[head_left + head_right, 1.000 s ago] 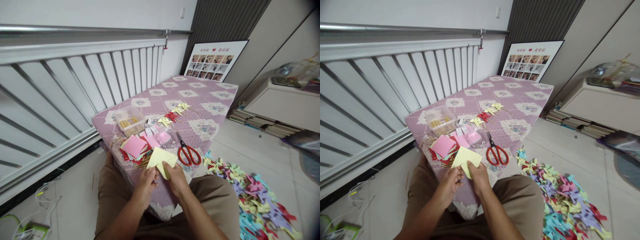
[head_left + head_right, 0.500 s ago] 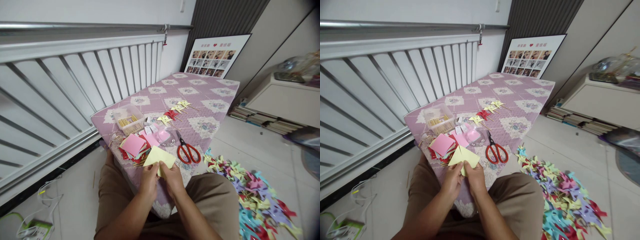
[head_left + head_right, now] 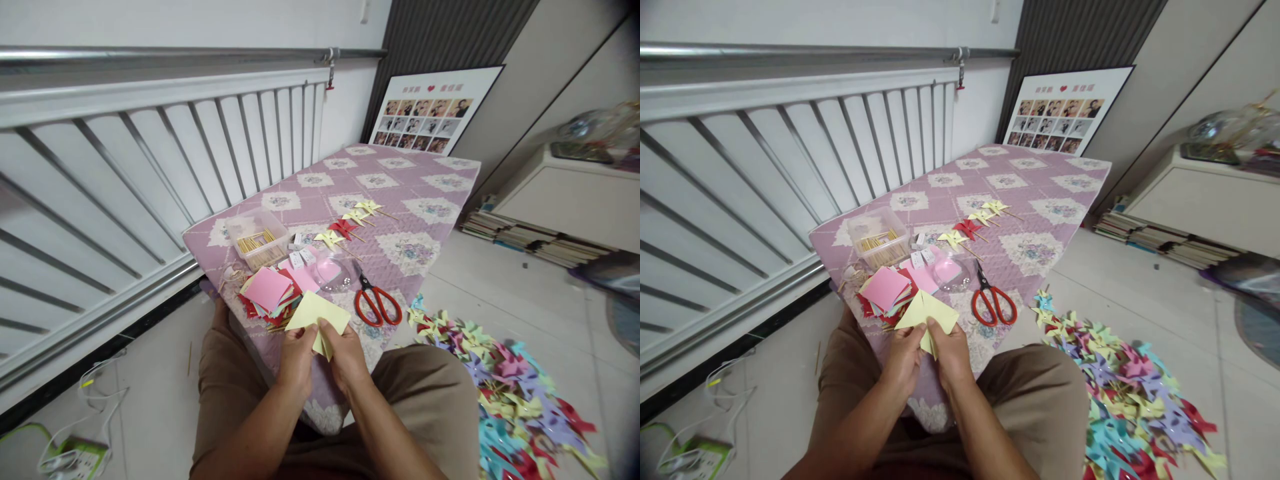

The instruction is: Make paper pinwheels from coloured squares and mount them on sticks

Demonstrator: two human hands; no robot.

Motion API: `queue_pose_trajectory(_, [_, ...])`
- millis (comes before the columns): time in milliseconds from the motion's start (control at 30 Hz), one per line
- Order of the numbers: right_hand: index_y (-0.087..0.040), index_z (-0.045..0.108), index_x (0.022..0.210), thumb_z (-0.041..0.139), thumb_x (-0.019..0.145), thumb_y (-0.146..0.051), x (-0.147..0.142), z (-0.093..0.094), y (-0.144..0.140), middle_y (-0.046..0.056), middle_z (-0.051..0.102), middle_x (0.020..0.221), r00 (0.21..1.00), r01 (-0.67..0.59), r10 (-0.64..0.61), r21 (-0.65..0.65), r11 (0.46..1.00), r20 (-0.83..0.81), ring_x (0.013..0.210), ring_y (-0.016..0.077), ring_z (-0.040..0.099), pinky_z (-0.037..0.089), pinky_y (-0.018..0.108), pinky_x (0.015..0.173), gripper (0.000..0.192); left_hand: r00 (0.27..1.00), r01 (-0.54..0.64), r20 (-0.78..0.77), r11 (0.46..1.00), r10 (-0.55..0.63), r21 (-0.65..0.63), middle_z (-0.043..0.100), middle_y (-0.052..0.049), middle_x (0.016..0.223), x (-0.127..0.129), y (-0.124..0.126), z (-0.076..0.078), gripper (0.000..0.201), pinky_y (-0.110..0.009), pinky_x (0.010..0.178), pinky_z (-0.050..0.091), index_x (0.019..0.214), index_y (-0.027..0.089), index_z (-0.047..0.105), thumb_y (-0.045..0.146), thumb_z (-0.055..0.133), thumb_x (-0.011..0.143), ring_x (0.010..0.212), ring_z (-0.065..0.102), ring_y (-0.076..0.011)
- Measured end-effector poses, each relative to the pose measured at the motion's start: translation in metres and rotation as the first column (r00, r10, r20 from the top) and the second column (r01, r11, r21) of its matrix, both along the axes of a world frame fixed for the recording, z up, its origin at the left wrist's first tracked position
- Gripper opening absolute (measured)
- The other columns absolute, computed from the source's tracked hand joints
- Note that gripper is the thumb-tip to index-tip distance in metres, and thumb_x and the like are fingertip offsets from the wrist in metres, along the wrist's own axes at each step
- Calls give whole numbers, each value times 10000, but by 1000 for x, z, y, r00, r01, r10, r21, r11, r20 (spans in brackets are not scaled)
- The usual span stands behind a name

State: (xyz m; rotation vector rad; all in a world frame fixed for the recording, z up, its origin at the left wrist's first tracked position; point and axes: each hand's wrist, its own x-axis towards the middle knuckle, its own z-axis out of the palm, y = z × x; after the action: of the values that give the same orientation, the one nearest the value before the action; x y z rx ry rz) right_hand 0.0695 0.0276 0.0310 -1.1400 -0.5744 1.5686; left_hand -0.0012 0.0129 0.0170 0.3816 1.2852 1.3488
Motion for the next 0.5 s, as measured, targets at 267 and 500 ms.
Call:
queue_pose_trajectory(267, [-164, 700, 923, 759, 651, -354, -1, 2, -1, 92, 788, 905, 1000, 1, -1, -22, 1000, 1, 717, 263, 728, 534, 308, 529, 337, 998, -21, 55, 998, 18, 51, 744, -76, 796, 0, -3, 13, 350, -262, 607, 476, 874, 136, 714, 363, 771, 614, 690, 671, -193])
queue_pose_trajectory(500, [-161, 693, 917, 777, 646, -347, -1, 3, -2, 68, 790, 833, 1000, 12, -13, -18, 1000, -25, 671, 241, 720, 544, 313, 577, 339, 992, -53, 117, 997, 46, 57, 740, -66, 771, 1, -1, 22, 385, -263, 606, 487, 872, 138, 709, 343, 801, 560, 678, 668, -189])
